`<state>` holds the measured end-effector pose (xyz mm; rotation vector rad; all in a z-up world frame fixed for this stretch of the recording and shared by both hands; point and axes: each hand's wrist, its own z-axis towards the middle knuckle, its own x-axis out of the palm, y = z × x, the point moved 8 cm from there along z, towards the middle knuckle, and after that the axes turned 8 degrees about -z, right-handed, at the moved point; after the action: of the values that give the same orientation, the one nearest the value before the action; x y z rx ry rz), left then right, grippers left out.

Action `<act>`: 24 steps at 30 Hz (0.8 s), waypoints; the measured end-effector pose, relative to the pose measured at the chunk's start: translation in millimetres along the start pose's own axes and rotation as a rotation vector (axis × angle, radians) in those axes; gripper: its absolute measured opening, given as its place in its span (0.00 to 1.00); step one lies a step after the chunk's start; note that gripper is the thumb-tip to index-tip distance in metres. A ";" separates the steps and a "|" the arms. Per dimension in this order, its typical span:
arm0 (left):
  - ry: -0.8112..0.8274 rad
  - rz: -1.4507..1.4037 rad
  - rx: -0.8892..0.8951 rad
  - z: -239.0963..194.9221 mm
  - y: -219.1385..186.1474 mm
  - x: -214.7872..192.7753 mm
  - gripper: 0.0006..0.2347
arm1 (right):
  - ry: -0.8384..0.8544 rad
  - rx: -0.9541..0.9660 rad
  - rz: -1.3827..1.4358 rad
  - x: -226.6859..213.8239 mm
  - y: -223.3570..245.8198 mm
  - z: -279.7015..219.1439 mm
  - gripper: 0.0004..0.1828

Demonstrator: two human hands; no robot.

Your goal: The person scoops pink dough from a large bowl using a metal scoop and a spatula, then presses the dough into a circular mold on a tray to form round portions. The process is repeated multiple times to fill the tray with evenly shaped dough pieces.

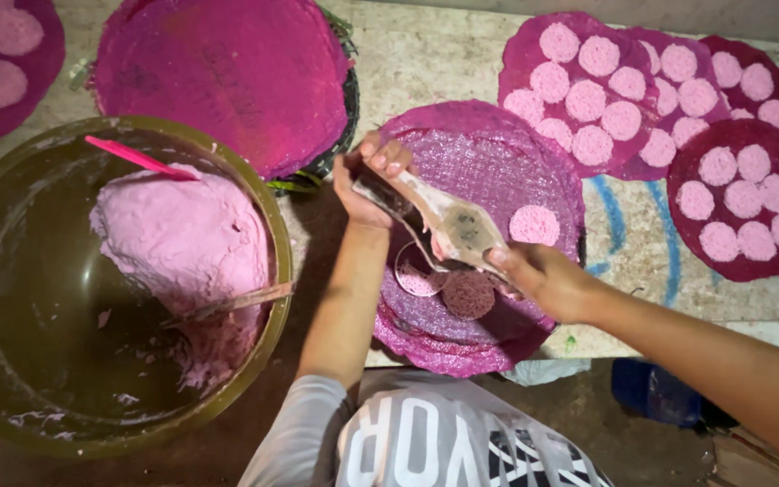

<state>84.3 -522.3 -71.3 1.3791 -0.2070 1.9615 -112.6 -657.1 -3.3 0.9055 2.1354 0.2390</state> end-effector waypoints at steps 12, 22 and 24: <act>-0.246 0.084 0.059 -31.7 -4.8 -5.1 0.12 | 0.212 0.127 0.254 28.4 -8.0 -3.0 0.37; -0.195 0.158 -0.004 -7.2 -6.8 -2.3 0.10 | 0.046 0.022 0.172 12.3 -10.2 5.0 0.40; -0.224 0.161 0.022 -11.3 -6.3 -3.0 0.12 | 0.053 0.047 0.179 14.9 -15.3 6.9 0.40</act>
<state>80.2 -513.4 -80.3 1.6415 -0.4133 1.9395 -122.1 -659.0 -23.5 1.1306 2.1172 0.3074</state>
